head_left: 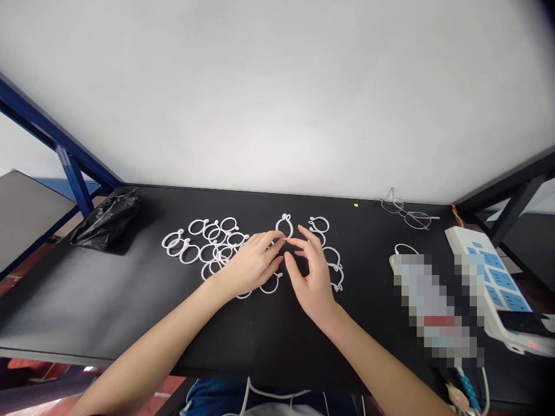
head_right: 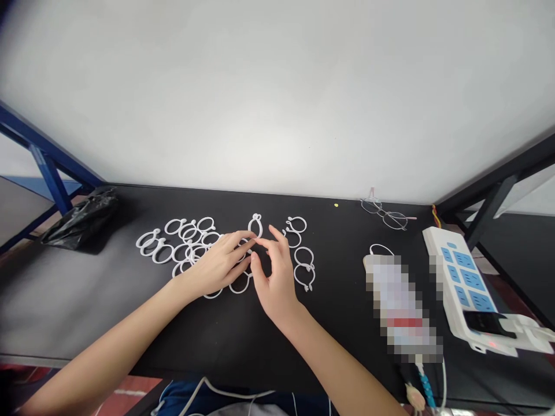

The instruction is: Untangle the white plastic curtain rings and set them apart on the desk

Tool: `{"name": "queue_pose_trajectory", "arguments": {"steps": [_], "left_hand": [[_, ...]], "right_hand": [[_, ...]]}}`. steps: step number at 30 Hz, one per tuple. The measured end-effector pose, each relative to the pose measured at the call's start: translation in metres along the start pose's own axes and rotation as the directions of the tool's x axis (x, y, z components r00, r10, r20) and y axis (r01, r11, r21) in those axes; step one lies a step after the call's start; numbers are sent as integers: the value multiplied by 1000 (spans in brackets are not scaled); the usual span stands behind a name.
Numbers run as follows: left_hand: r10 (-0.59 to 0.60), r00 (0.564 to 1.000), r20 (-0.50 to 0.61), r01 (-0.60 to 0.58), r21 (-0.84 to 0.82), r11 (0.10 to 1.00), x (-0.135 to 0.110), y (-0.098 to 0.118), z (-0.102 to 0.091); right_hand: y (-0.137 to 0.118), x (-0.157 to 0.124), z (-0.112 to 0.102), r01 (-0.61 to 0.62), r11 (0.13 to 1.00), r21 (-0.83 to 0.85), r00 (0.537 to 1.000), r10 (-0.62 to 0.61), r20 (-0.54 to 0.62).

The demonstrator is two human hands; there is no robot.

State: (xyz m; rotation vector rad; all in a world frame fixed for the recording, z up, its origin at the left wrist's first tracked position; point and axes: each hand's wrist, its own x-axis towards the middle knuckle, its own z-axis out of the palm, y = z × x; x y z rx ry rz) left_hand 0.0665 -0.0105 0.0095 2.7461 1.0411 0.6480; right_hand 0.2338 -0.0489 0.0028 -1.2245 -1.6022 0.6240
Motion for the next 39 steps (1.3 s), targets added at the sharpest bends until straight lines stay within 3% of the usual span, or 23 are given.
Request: {"name": "queue_pose_trajectory", "arguments": {"steps": [3, 7, 10, 14, 19, 24, 29, 34, 39], "left_hand": [[55, 989, -139, -57, -10, 998, 0, 2, 2], [96, 934, -344, -99, 7, 995, 0, 3, 7], [97, 909, -405, -91, 34, 995, 0, 3, 7], [122, 879, -460, -115, 42, 992, 0, 5, 5], [142, 859, -492, -156, 14, 988, -1, 7, 5], [161, 865, -476, -206, -43, 978, -3, 9, 9], [196, 847, -494, -264, -72, 962, -4, 11, 13], [177, 844, -506, -265, -108, 958, -3, 15, 10], [49, 892, -449, -237, -372, 897, -3, 18, 6]], "right_hand": [[-1, -1, 1, -16, 994, 108, 1000, 14, 16], [-5, -3, 3, -49, 978, 205, 998, 55, -25], [-6, -4, 3, -89, 959, 267, 992, 109, -59], [-6, -2, 2, -121, 930, 346, 992, 130, -1], [-10, 1, -1, -134, 897, 421, 988, 153, -11], [-14, 3, -4, -167, 857, 488, 986, 153, 69], [-12, 2, -6, -59, 861, 506, 996, 21, 81], [-12, 0, -8, 92, 923, 373, 996, -85, -36], [-17, -1, -9, 217, 936, 279, 976, -207, -62]]}}
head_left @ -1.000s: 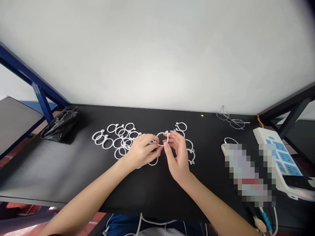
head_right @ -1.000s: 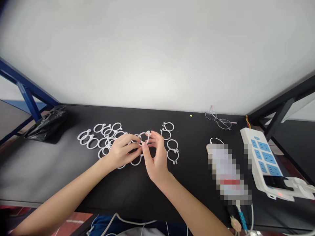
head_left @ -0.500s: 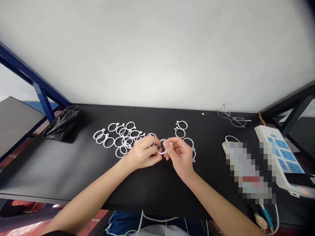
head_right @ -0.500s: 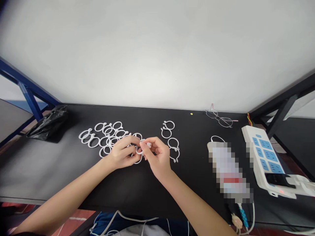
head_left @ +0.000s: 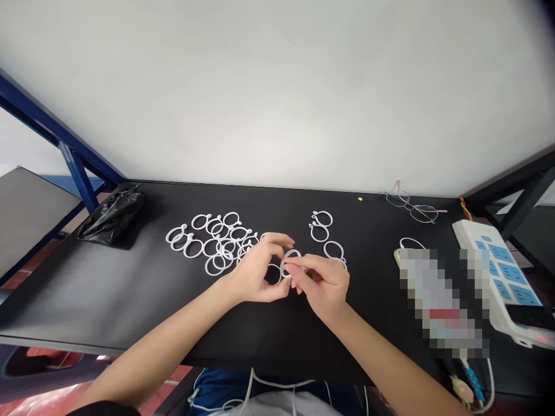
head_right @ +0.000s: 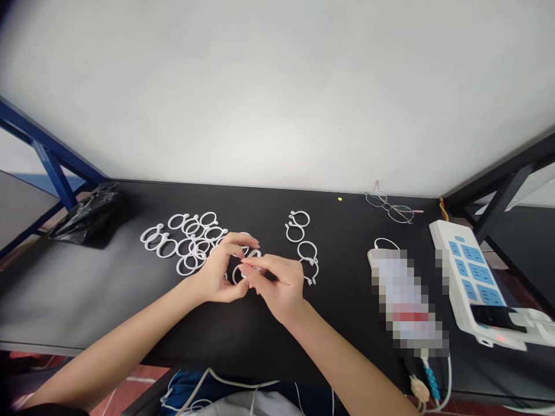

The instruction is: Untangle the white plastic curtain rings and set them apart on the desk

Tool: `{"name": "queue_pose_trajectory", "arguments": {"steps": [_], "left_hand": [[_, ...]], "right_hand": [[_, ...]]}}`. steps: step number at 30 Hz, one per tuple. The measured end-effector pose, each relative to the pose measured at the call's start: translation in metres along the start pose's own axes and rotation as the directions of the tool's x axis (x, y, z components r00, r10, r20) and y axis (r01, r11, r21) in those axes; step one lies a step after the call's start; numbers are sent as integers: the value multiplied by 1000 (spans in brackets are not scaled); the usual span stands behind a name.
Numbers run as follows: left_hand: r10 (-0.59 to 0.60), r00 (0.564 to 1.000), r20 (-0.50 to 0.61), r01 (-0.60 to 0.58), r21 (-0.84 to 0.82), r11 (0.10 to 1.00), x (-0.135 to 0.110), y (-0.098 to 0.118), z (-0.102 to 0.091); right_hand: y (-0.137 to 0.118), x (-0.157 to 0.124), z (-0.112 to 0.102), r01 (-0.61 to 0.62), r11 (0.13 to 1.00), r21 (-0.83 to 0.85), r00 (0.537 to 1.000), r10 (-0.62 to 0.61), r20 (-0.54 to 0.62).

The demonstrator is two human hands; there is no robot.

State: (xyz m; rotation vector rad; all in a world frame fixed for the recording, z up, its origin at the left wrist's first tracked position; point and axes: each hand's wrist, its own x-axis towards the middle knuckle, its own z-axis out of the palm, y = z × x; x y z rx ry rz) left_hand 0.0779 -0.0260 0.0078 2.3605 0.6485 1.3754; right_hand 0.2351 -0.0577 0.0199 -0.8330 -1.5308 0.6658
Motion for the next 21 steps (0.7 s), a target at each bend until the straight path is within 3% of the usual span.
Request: {"name": "queue_pose_trajectory", "arguments": {"steps": [4, 7, 10, 15, 18, 21], "left_hand": [[-57, 991, 118, 69, -100, 993, 3, 7, 1], [-94, 985, 144, 113, -131, 985, 6, 13, 0], [-201, 961, 189, 235, -174, 956, 10, 16, -3], [-390, 859, 331, 455, -147, 878, 11, 11, -14], [-426, 781, 457, 538, -146, 830, 11, 7, -20], [-431, 735, 524, 586, -172, 792, 12, 7, -22]], "right_hand": [[-1, -1, 1, 97, 992, -81, 995, -95, 33], [2, -1, 2, 172, 975, -141, 985, -167, 45], [4, -1, 2, 224, 963, -149, 974, -217, 57], [5, 0, 4, 236, 959, -156, 970, -223, 98], [4, -1, 4, 212, 968, -136, 973, -196, 121], [5, -2, 2, 122, 985, -121, 987, -109, 114]]}}
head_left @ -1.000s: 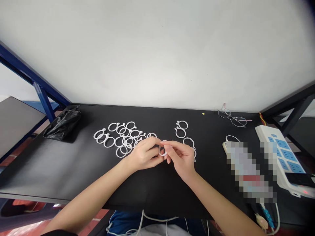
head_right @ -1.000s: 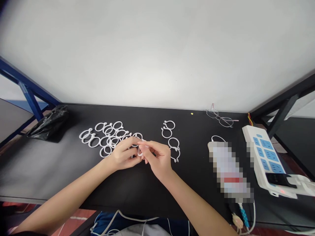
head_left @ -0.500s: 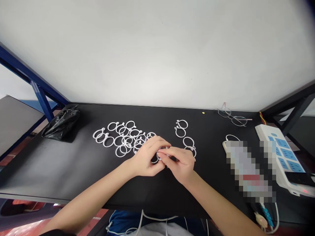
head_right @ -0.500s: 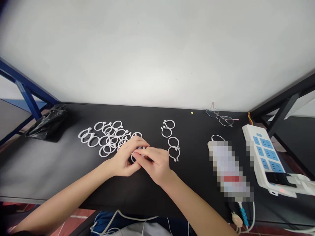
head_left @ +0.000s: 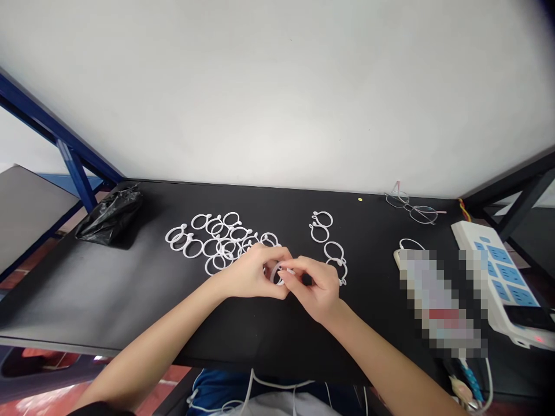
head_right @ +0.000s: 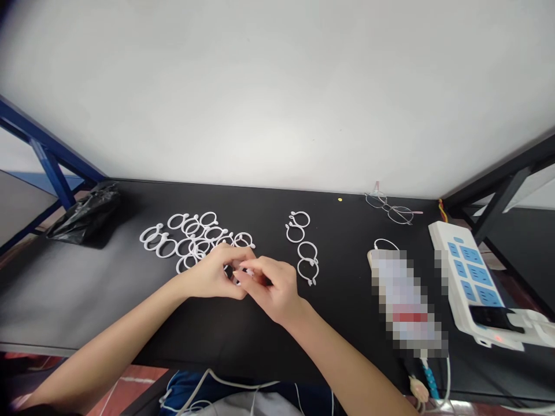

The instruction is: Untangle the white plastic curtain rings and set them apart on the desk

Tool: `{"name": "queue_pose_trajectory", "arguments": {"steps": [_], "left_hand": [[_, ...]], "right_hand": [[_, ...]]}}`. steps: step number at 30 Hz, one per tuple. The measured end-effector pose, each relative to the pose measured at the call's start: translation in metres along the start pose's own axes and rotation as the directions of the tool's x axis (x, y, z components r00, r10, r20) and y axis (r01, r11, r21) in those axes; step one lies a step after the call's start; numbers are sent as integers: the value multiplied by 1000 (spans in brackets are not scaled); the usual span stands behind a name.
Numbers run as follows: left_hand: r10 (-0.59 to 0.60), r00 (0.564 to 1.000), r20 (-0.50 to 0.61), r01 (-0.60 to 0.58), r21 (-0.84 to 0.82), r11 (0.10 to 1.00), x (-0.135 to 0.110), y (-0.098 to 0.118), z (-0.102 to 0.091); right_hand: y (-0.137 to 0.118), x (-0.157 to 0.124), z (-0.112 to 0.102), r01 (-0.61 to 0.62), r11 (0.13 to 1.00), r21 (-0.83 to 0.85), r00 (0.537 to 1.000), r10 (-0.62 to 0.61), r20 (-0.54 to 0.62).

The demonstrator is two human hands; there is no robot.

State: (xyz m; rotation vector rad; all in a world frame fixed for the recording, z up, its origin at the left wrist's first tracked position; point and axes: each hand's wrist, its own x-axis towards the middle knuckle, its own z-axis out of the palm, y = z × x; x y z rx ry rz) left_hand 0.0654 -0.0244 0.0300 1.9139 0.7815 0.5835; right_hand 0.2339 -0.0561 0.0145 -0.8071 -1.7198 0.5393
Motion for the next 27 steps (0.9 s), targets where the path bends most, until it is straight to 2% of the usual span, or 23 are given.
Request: {"name": "queue_pose_trajectory", "arguments": {"steps": [3, 7, 12, 17, 19, 22, 24, 27], "left_hand": [[-41, 997, 69, 46, -68, 997, 1, 3, 0], [-53, 984, 171, 75, -127, 989, 3, 7, -1], [-28, 989, 145, 45, -115, 992, 4, 6, -4], [-55, 986, 159, 74, -112, 991, 2, 3, -2], [-44, 993, 109, 55, -98, 994, 2, 1, 2], [10, 998, -61, -13, -41, 999, 2, -2, 13], [29, 985, -170, -29, 3, 1000, 1, -3, 20], [49, 961, -271, -33, 63, 997, -1, -4, 27]], "right_hand": [[3, -2, -2, -71, 997, 18, 997, 70, 41], [9, -2, -3, -46, 999, 22, 986, 42, 162], [13, -2, -3, -45, 999, 7, 993, 44, 113], [16, -5, 0, -44, 999, -12, 995, 45, 85], [15, -7, 3, -49, 999, -23, 998, 50, 38], [13, -8, 7, -85, 995, -44, 996, 85, -21], [11, -8, 9, -118, 991, -60, 992, 116, -48], [10, -9, 12, -138, 987, -88, 988, 131, -79]]}}
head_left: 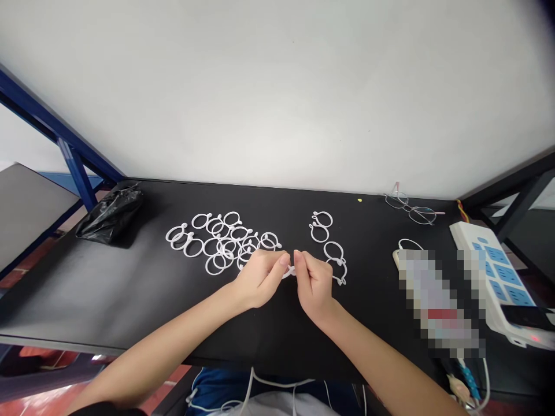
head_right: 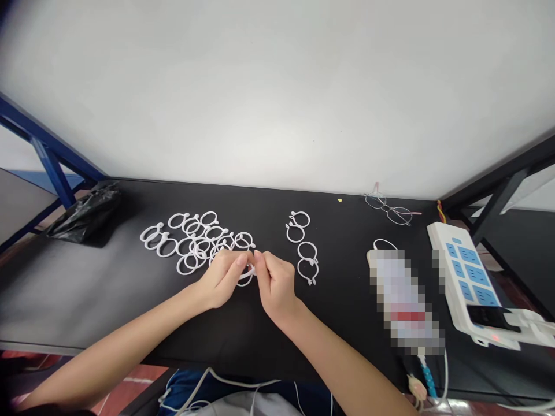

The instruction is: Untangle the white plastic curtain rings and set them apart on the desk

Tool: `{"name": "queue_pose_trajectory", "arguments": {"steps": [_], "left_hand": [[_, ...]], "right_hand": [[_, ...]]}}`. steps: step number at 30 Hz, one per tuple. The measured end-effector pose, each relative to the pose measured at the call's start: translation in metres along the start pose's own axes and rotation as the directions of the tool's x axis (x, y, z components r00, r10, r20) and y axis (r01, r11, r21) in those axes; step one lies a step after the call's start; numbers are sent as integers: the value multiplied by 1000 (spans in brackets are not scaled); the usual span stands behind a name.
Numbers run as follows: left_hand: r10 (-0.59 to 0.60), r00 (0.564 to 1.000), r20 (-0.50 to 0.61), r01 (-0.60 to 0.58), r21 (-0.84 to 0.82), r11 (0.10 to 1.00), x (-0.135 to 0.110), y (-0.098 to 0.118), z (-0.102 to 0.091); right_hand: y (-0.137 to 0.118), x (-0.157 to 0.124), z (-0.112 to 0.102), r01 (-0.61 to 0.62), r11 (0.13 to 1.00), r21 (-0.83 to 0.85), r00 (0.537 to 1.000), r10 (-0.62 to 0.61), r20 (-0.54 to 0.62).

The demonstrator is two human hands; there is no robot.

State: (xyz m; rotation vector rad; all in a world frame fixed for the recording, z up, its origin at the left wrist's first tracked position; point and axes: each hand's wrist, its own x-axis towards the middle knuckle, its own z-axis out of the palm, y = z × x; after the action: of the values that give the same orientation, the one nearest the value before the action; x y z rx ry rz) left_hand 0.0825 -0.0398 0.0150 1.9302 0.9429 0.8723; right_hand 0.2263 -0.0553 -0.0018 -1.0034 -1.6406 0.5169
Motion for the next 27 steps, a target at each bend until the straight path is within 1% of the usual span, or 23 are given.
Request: {"name": "queue_pose_trajectory", "arguments": {"steps": [4, 7, 13, 16, 22, 27], "left_hand": [[35, 999, -41, -34, 33, 999, -4, -1, 4], [42, 998, -43, -40, 31, 999, -5, -2, 6], [59, 998, -37, -59, 11, 998, -5, -2, 8], [56, 998, -29, -56, 9, 998, -5, -3, 8], [55, 998, -12, -54, 14, 998, -4, -4, 5], [67, 998, -1, -67, 36, 997, -1, -4, 2]], "right_hand": [[-1, -1, 2, 16, 999, -31, 999, -17, -30], [-3, -2, 2, 18, 999, -39, 999, -20, -41], [-3, -6, 3, -21, 1000, 14, 999, 21, -42], [-2, -6, 3, -23, 1000, 8, 999, 23, -41], [-1, -5, 3, -30, 1000, -1, 999, 30, -28], [2, -1, 1, -82, 996, 47, 996, 81, 27]]}}
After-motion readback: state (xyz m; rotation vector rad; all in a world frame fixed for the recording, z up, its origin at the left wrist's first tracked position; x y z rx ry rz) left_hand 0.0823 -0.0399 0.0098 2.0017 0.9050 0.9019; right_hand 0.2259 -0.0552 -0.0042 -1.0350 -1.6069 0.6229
